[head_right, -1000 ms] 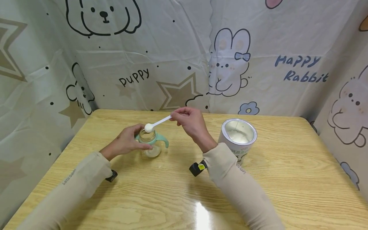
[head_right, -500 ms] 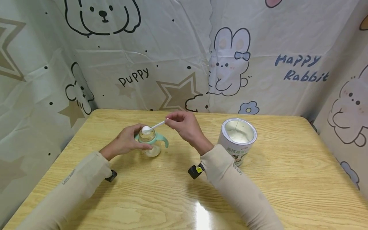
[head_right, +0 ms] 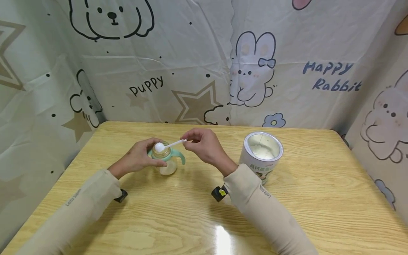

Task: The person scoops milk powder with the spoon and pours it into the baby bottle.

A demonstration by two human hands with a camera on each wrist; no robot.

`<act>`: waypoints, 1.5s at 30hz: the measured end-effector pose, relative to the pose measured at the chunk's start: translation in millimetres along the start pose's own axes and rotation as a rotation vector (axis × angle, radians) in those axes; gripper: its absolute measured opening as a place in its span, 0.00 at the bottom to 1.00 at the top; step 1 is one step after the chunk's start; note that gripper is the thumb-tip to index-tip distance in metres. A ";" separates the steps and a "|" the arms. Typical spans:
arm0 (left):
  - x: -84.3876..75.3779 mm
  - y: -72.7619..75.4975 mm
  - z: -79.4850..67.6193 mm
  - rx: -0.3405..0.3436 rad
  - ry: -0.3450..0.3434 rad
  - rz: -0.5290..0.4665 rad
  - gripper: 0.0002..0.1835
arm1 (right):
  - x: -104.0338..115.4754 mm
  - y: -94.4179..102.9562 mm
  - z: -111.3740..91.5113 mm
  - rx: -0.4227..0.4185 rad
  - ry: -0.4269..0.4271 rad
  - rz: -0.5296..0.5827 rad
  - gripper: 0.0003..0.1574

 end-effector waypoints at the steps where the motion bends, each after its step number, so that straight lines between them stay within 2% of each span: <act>1: -0.3 0.4 -0.3 0.002 0.000 0.001 0.38 | -0.6 0.2 -0.4 0.003 -0.003 -0.002 0.09; 15: -5.6 2.6 -1.0 0.013 -0.021 0.032 0.38 | -0.4 4.4 -4.8 0.006 -0.024 -0.013 0.09; 22: -11.0 1.7 1.0 0.031 -0.046 0.068 0.38 | -1.5 10.9 -4.5 -0.026 -0.014 0.042 0.09; 27: -15.1 2.0 3.0 0.047 -0.058 0.101 0.41 | -1.6 18.5 -6.0 -0.065 0.006 0.084 0.10; 32: -19.3 5.0 3.6 0.042 -0.056 0.065 0.44 | -3.9 28.2 -8.6 -0.102 -0.013 0.112 0.11; 39: -25.1 6.2 6.8 0.035 -0.086 0.017 0.44 | -10.1 40.9 -12.0 -0.112 -0.059 0.185 0.13; 45: -30.7 5.7 10.7 0.025 -0.076 0.001 0.45 | -11.6 53.2 -15.7 -0.132 -0.088 0.204 0.14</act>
Point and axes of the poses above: each hand's wrist, its own z-axis towards the middle knuckle, its own y-axis out of the back of the hand, x = y × z, the point moved 7 cm from there along z, towards the middle knuckle, and after that the axes turned 2 degrees about -y, right-handed, at the moved point
